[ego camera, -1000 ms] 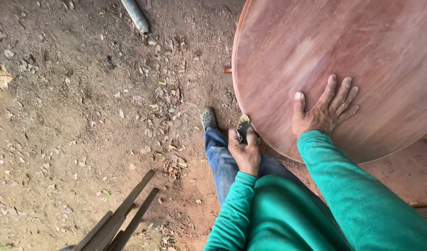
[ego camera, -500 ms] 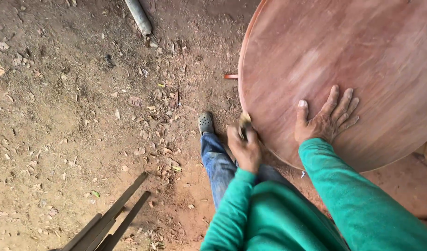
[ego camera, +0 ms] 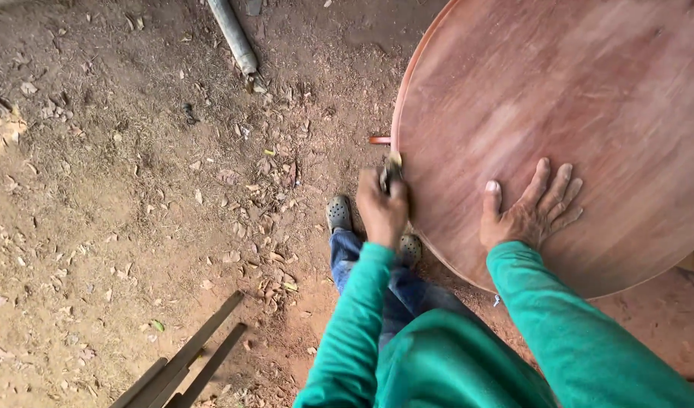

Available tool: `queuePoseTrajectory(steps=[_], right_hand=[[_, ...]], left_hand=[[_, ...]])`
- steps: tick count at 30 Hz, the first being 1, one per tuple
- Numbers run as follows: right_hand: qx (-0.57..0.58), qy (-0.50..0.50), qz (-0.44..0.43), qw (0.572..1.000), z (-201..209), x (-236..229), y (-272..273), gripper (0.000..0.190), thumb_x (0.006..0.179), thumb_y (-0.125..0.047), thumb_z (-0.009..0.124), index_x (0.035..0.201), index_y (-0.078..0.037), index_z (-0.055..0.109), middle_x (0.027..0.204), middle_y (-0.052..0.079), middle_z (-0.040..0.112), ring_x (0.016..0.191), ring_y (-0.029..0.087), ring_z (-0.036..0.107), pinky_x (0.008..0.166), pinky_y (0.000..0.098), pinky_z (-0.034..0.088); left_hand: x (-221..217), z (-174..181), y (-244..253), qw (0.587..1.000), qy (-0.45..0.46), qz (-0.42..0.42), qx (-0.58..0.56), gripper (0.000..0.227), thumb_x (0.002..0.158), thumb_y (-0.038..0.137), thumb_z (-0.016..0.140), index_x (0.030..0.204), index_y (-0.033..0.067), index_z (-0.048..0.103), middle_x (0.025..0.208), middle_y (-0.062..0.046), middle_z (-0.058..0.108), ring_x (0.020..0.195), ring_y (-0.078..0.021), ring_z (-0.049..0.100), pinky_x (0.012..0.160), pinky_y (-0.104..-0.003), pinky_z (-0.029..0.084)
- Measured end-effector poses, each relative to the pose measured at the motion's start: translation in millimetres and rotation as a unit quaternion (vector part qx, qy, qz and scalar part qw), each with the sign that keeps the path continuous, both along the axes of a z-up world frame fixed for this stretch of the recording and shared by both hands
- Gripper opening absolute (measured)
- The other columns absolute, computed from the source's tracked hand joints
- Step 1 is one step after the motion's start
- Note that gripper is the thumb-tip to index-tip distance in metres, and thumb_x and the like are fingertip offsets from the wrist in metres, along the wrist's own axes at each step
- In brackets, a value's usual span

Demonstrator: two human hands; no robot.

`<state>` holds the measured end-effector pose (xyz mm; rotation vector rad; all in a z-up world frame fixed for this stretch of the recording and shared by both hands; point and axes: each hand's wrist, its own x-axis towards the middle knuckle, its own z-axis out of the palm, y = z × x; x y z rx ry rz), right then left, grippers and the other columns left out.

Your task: Sanding the surface and edges of a circular wooden tabletop using a piece of sandpaper.

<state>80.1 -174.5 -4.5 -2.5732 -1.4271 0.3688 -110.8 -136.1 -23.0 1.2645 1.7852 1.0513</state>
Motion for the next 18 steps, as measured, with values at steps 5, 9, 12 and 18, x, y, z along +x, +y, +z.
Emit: queuePoseTrajectory(steps=[5,9,12,18], right_hand=[[0.043,-0.018,0.013,0.999,-4.5,-1.5,-2.6,0.089,0.095,-0.054,0.055,0.162,-0.002,0.031,0.167,0.027,0.014,0.151,0.052,0.008,0.115,0.0771,0.005],[0.024,0.001,-0.005,1.000,-3.0,-2.1,3.1,0.090,0.092,-0.054,0.053,0.163,-0.002,0.029,0.168,0.027,0.013,0.152,0.049,0.004,0.117,0.0733,0.001],[0.020,-0.004,-0.002,1.000,-1.7,-2.4,-0.9,0.090,0.093,-0.053,0.056,0.163,-0.002,0.029,0.167,0.027,0.012,0.152,0.051,0.004,0.116,0.0749,0.001],[0.028,0.003,0.002,1.000,-0.3,-4.0,-0.5,0.090,0.093,-0.052,0.055,0.163,-0.003,0.027,0.167,0.027,0.011,0.153,0.050,0.004,0.117,0.0749,0.001]], left_hand=[[4.3,23.4,-43.9,0.997,-0.070,0.024,-0.029,0.012,0.083,0.002,0.062,0.090,0.0050,0.053,0.075,-0.009,0.054,0.063,-0.0209,0.048,0.059,-0.037,0.046],[3.2,8.2,-40.6,0.997,-0.081,0.008,0.013,0.008,0.082,-0.003,0.060,0.085,0.0039,0.057,0.085,-0.008,0.059,0.069,-0.0217,0.052,0.068,-0.033,0.048],[-11.0,-14.7,29.0,0.997,-0.055,-0.023,0.046,0.015,0.082,-0.002,0.062,0.087,0.0056,0.051,0.086,-0.009,0.051,0.074,-0.0222,0.051,0.067,-0.035,0.048],[-18.4,5.6,45.3,0.992,-0.079,-0.093,-0.034,0.005,0.095,0.000,0.061,0.094,0.0048,0.061,0.090,-0.011,0.064,0.061,-0.0164,0.059,0.047,-0.029,0.058]])
